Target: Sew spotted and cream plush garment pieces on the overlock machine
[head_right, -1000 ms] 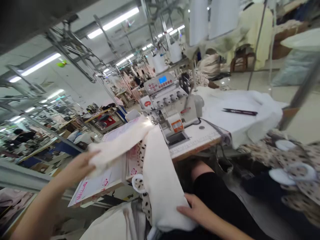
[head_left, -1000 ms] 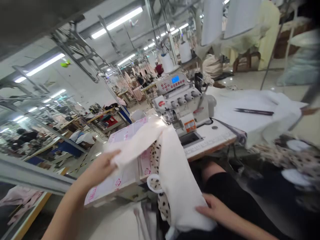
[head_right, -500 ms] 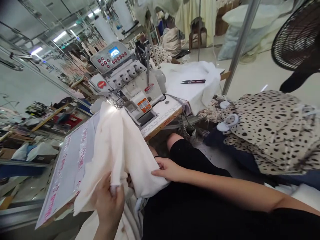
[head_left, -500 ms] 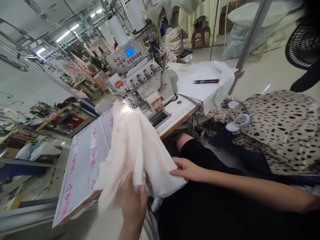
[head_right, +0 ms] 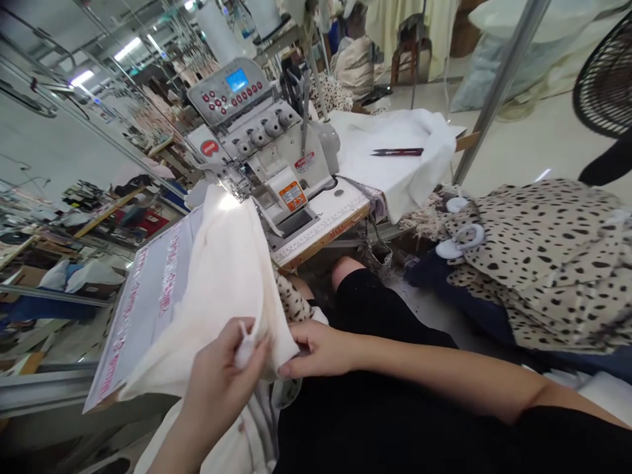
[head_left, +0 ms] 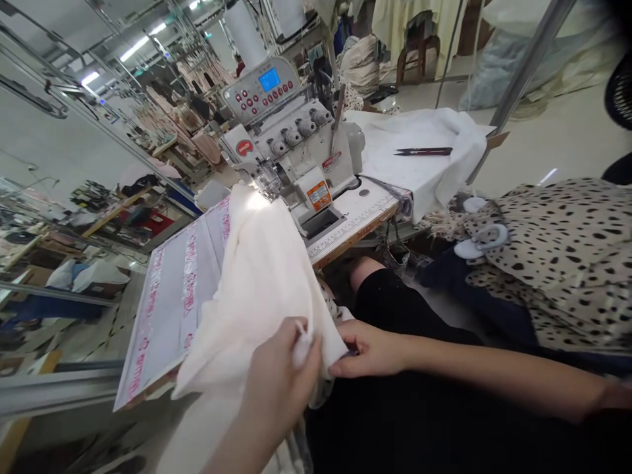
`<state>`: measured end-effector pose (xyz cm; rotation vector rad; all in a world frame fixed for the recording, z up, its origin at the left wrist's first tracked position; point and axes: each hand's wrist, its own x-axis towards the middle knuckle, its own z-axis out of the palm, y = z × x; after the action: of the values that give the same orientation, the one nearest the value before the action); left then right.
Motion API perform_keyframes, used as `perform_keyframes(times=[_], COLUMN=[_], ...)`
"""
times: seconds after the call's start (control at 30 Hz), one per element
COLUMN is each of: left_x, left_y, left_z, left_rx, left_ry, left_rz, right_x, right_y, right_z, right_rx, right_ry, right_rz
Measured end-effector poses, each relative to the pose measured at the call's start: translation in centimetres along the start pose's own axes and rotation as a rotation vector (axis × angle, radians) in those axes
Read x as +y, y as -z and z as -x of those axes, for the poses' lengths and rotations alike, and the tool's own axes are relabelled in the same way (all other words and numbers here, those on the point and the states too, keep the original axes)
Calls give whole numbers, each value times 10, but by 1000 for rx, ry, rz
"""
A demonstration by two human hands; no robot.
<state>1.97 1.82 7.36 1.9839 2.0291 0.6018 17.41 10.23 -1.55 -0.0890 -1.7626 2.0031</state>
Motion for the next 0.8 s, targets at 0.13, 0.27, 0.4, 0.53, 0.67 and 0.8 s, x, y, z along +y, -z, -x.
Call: perform_keyframes(times=[0.13, 0.27, 0.4, 0.53, 0.67, 0.8], left_x=[-6, -11, -7, -7, -6, 0], left_y=[-36, -51, -56, -58, -53, -51], left_z=[1, 9, 15, 22, 23, 18], left_rx=[93, 194, 334, 396, 386, 330], left_ry=[-50, -182, -248, -190, -301, -314], left_rz=[-121, -189, -184, -118, -34, 28], right_x=[-6, 2, 4, 0, -5, -12], right_y=[-3, -1, -5, -9, -11, -12], right_z=[7, 17, 21, 22, 23, 22], right_rx=[158, 245, 299, 329, 357, 428], right_ry=[95, 35, -53, -42, -60, -34], right_rz=[200, 303, 281, 218, 137, 154])
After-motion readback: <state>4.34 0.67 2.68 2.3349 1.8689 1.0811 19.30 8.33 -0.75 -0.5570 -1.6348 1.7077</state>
